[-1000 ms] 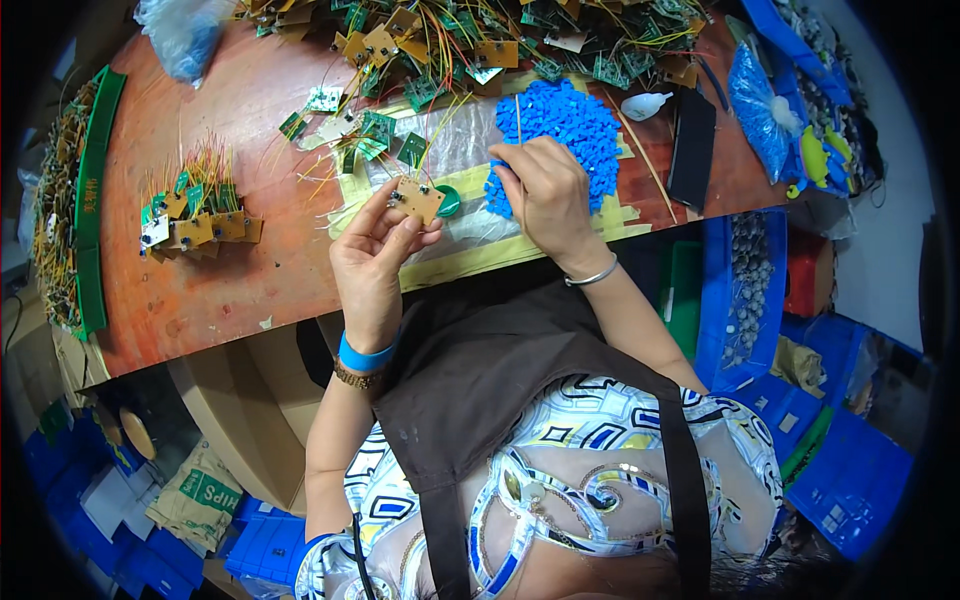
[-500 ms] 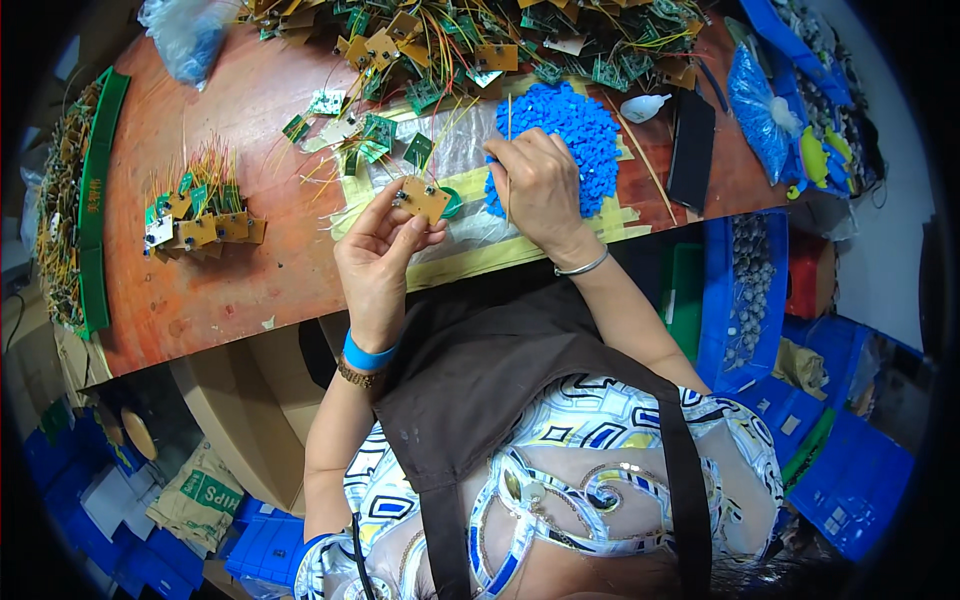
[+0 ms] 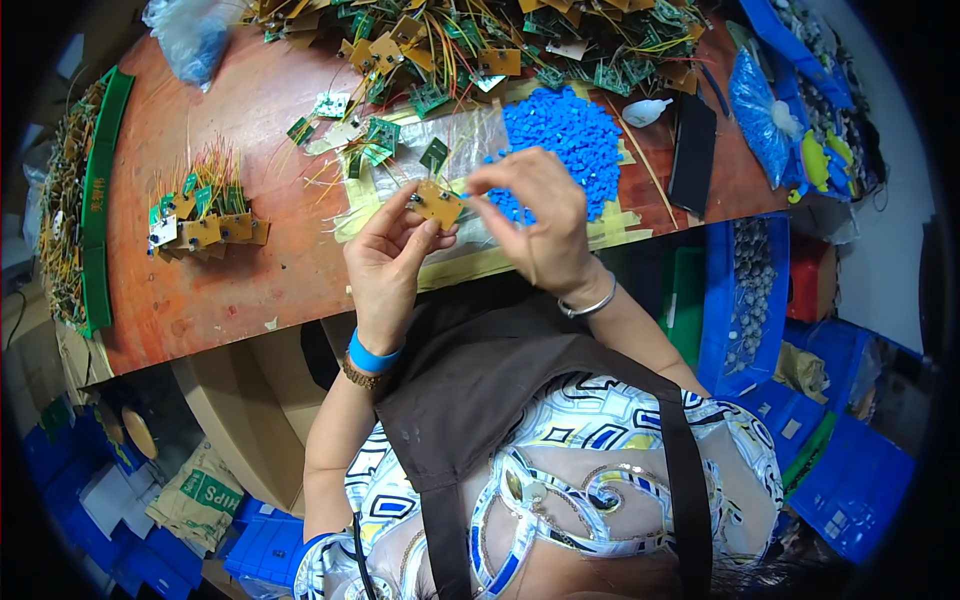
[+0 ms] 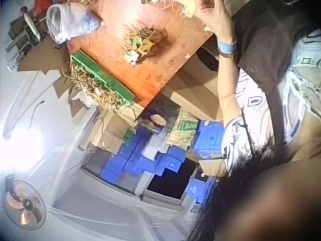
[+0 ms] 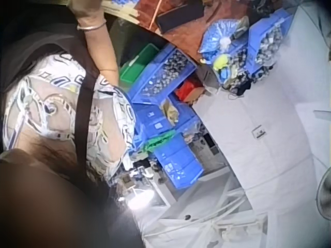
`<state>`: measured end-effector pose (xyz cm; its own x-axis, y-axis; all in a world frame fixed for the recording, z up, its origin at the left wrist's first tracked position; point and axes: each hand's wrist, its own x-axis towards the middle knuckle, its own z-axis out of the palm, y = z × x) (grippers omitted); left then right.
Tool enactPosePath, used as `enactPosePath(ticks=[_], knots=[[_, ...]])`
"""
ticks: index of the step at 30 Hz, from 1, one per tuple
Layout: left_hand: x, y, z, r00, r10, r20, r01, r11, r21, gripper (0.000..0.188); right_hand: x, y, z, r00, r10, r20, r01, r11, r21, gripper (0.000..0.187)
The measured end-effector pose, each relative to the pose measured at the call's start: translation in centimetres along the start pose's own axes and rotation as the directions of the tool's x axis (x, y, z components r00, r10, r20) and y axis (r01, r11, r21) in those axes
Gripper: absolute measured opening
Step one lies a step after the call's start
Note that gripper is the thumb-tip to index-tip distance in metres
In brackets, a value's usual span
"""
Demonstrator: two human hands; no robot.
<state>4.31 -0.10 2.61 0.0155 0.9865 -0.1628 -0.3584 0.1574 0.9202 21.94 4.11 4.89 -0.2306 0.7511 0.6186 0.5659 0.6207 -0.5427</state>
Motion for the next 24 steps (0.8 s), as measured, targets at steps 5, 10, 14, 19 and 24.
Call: enactPosePath(ticks=[5,10,14,19,24], knots=[[-0.2,0.2,1.0,0.999,-0.010,0.048,0.009,1.000,0.019,0.042,0.2,-1.1,0.6,0.968,-0.231,0.100,0.243,0.962,-0.128,0.024],[-0.4,0.4,1.1,0.999,0.028,0.025,-0.028,0.999,0.018,0.041,-0.8,-1.2,0.9,0.948,-0.307,0.083,0.317,0.933,-0.171,0.026],[-0.6,-0.3,0.9,0.998,-0.002,0.060,0.002,1.000,-0.006,0.040,-0.2,-1.5,0.7,0.985,-0.163,0.054,0.167,0.982,-0.091,0.025],[-0.5,0.1,1.0,0.997,-0.003,0.074,0.002,1.000,0.014,0.038,-0.2,-1.2,0.6,0.999,-0.042,0.018,0.042,0.999,-0.022,0.028],[-0.6,0.0,1.2,0.997,-0.004,0.073,0.002,1.000,0.026,0.037,-0.4,-1.1,0.7,1.000,-0.016,0.023,0.015,0.999,0.031,0.029]])
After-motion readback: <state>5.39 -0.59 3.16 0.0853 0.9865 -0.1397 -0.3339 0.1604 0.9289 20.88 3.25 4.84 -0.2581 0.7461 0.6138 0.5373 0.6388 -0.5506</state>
